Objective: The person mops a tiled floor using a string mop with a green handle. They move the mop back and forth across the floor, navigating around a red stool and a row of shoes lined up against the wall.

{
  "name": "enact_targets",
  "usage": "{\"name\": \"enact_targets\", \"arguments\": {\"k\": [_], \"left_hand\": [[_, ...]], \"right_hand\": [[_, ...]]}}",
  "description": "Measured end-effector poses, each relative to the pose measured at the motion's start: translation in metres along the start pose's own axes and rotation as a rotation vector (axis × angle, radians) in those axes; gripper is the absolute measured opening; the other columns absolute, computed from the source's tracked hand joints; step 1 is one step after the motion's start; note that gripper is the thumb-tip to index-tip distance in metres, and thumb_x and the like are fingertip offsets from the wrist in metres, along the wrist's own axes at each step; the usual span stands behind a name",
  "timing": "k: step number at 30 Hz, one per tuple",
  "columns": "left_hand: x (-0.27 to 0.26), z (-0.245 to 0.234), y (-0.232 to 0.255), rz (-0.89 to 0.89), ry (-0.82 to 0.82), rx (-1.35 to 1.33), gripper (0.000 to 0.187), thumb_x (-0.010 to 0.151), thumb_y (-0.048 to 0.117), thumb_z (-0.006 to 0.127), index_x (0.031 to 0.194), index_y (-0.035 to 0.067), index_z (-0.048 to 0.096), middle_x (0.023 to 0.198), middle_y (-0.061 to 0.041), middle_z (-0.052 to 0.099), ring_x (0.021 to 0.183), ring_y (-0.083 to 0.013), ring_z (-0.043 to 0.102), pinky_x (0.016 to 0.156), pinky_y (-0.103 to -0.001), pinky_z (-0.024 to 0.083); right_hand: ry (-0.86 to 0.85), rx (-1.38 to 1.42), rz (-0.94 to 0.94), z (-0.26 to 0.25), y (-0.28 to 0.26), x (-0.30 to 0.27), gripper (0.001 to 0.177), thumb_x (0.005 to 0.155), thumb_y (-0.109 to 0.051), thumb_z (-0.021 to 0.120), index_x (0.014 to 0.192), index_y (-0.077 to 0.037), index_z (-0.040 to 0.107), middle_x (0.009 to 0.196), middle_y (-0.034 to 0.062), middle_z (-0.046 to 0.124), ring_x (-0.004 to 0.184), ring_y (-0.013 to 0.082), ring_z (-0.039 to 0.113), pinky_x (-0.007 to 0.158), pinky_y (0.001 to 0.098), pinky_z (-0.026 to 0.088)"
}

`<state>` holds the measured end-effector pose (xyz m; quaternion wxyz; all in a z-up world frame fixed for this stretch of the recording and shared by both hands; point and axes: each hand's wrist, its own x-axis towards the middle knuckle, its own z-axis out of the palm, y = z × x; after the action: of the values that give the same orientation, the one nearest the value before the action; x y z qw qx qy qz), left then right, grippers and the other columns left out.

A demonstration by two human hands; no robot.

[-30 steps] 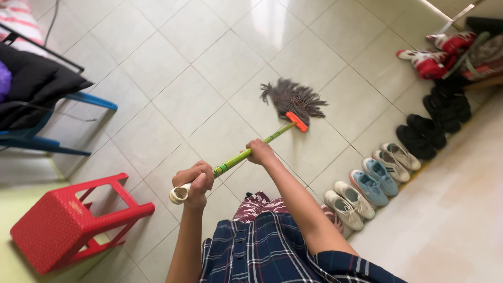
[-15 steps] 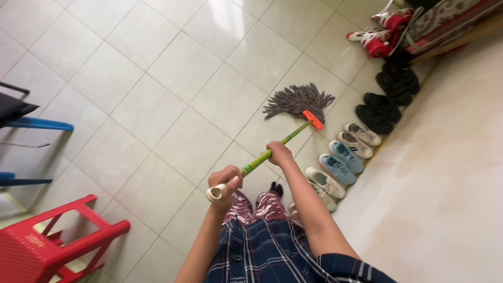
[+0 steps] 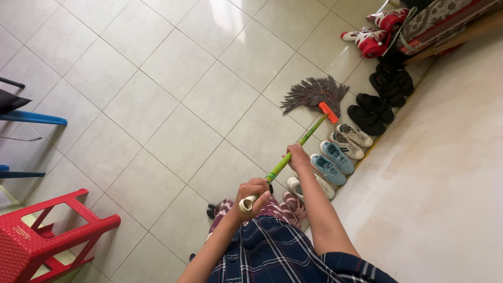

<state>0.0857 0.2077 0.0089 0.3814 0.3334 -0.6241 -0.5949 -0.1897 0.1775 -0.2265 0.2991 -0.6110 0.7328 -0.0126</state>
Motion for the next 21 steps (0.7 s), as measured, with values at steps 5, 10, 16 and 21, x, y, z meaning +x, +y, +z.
{"name": "enact_targets", "arguments": {"k": [5, 10, 16, 21], "left_hand": [[-0.012, -0.032, 0.011, 0.080, 0.052, 0.033, 0.021, 0.087, 0.007, 0.061, 0.067, 0.000, 0.058, 0.075, -0.014, 0.065, 0.077, -0.0277, 0.068, 0.089, -0.040, 0.058], [-0.037, -0.096, 0.043, 0.096, 0.031, 0.073, 0.024, 0.083, 0.009, 0.058, 0.061, 0.002, 0.053, 0.062, -0.011, 0.057, 0.059, -0.0250, 0.059, 0.082, -0.038, 0.056], [-0.104, -0.182, 0.089, 0.092, 0.032, 0.057, 0.024, 0.083, 0.009, 0.057, 0.062, 0.002, 0.048, 0.057, -0.008, 0.047, 0.054, -0.0220, 0.048, 0.075, -0.036, 0.051], [-0.156, -0.245, 0.110, 0.102, 0.032, -0.053, 0.027, 0.082, 0.010, 0.056, 0.058, 0.005, 0.044, 0.053, -0.004, 0.047, 0.051, -0.0167, 0.045, 0.070, -0.033, 0.049]], "right_hand": [[0.090, 0.070, -0.072, 0.016, -0.044, -0.012, 0.030, 0.086, -0.034, 0.077, 0.085, -0.007, 0.063, 0.100, 0.0091, 0.069, 0.112, 0.0320, 0.059, 0.089, 0.0458, 0.051], [0.074, 0.105, -0.119, 0.036, -0.117, -0.024, 0.033, 0.087, -0.036, 0.076, 0.080, -0.006, 0.063, 0.094, 0.0133, 0.068, 0.104, 0.0332, 0.062, 0.086, 0.0466, 0.052], [0.086, 0.146, -0.210, 0.083, -0.224, -0.067, 0.038, 0.090, -0.040, 0.074, 0.077, -0.005, 0.064, 0.089, 0.0159, 0.068, 0.093, 0.0361, 0.065, 0.080, 0.0485, 0.053], [0.046, 0.192, -0.253, 0.110, -0.307, -0.110, 0.042, 0.092, -0.042, 0.071, 0.072, -0.005, 0.064, 0.081, 0.0165, 0.069, 0.086, 0.0386, 0.065, 0.079, 0.0500, 0.054]]}}
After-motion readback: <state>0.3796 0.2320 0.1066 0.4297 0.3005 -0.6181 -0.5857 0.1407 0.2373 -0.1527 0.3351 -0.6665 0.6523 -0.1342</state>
